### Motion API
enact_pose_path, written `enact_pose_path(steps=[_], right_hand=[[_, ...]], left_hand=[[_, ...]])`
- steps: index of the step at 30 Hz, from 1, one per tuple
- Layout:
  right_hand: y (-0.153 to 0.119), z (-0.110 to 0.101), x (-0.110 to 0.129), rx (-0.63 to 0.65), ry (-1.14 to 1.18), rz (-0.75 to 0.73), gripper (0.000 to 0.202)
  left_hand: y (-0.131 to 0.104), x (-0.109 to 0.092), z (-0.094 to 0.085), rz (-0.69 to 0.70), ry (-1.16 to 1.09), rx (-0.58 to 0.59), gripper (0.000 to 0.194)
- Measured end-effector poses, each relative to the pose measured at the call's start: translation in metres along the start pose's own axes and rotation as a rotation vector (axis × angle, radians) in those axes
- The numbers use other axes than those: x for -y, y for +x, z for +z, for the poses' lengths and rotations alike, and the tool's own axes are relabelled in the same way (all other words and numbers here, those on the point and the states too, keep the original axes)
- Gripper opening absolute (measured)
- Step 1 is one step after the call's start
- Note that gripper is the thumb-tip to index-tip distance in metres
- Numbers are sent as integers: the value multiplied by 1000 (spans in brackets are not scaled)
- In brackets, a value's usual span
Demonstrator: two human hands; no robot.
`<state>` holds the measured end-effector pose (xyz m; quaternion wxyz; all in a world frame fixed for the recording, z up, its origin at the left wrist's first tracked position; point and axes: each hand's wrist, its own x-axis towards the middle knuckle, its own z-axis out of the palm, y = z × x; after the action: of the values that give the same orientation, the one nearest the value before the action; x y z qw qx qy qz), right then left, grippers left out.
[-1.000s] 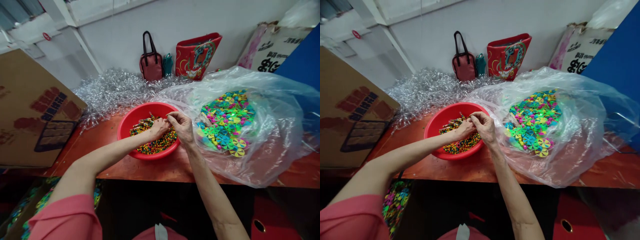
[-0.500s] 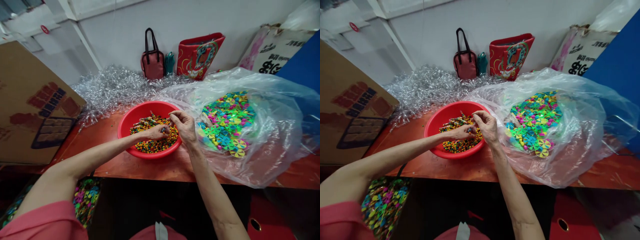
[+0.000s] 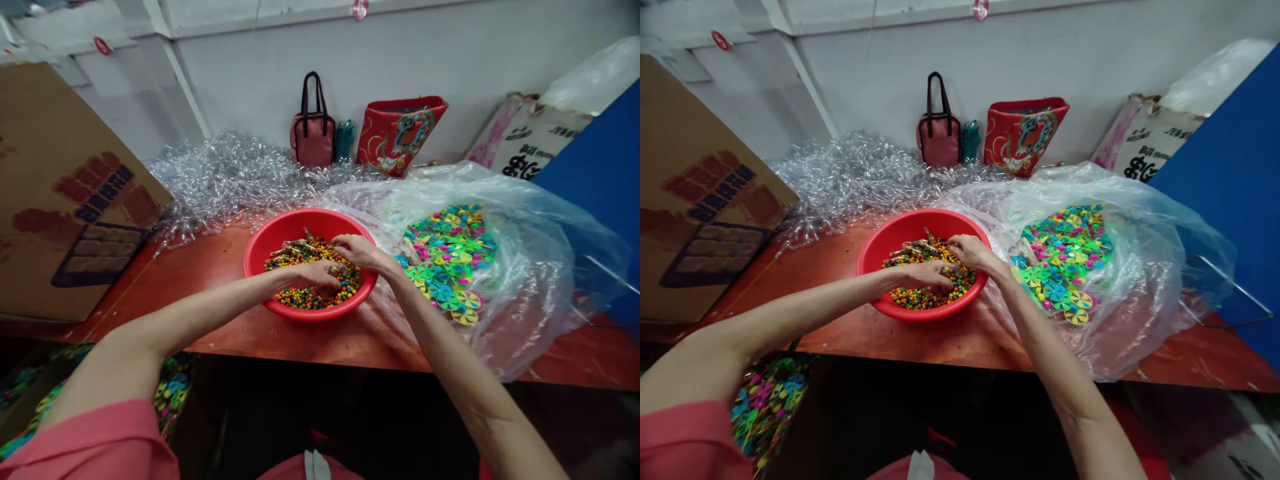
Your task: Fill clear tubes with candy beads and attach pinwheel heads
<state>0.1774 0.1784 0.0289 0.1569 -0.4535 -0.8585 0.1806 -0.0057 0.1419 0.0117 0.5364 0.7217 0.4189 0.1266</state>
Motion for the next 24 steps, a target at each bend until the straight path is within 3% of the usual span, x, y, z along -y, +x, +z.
enact_pose_path(steps=[3,7,10,14,18,24], right_hand=[[10,-6,6,312,-302,71,35],[13,3,30,547,-365,-11,30],[14,15,49,735,-333,-81,37],[15,27,60,924,-202,-143,21],[15,20,55,860,-2,-143,22],[14,-32,55,464,382,-24,34]], left_hand=[[-31,0,-33,-12,-384,17,29],[-66,6,-61,37,-774,-84,40],[-76,12,-65,109,-846,-133,44],[-74,24,-61,171,-803,-230,44],[-70,32,-57,209,-726,-341,37],[-66,32,-51,200,-546,-301,36]])
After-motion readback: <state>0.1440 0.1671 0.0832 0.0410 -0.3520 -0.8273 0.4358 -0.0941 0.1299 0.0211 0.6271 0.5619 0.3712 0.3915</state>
